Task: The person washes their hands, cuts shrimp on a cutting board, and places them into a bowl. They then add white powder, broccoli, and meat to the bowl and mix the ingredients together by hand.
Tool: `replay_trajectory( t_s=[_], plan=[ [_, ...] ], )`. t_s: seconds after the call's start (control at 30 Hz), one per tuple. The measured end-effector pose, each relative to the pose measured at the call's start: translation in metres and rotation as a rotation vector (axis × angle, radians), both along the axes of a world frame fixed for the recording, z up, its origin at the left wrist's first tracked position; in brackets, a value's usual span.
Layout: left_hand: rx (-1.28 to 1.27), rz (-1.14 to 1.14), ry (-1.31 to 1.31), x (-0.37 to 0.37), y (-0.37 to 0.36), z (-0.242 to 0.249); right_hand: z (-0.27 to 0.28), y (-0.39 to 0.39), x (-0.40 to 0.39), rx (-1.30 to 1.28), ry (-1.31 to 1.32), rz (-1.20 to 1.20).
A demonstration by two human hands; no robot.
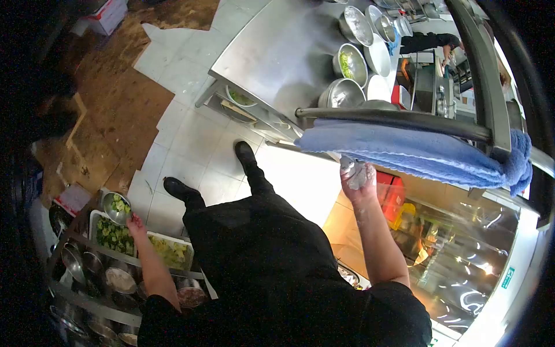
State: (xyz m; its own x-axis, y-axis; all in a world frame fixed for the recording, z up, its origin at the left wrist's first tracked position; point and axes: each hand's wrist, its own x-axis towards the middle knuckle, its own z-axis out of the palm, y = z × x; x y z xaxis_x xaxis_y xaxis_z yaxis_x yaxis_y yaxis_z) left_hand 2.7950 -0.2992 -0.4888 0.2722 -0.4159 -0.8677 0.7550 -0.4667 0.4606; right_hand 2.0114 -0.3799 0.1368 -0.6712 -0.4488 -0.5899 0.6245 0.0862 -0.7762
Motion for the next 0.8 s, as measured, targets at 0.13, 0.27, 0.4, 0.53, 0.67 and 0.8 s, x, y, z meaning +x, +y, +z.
replay_trajectory(
  t_s=[0.13, 0.27, 0.4, 0.53, 0.67, 0.8],
  plan=[
    [0.03, 0.277, 0.079, -0.061, -0.027, 0.09, -0.027, 0.0, 0.045, -0.046, -0.163, 0.104],
    [-0.086, 0.257, -0.183, -0.063, 0.024, 0.026, -0.115, -0.023, 0.125, -0.004, -0.469, 0.425],
    [0.042, 0.38, -0.265, -0.085, -0.047, 0.128, -0.272, -0.078, 0.242, 0.225, -0.603, 1.001],
    [0.001, 0.303, -0.318, -0.076, -0.068, 0.148, -0.412, -0.136, 0.43, -0.113, 0.321, 1.877],
    [0.016, 0.042, -0.442, -0.07, -0.072, 0.164, -0.454, -0.165, 0.575, -0.048, 0.639, 2.032],
    [-0.065, 0.11, -0.498, -0.035, -0.041, 0.115, -0.514, -0.16, 0.603, -0.056, 0.422, 1.961]
  ],
)
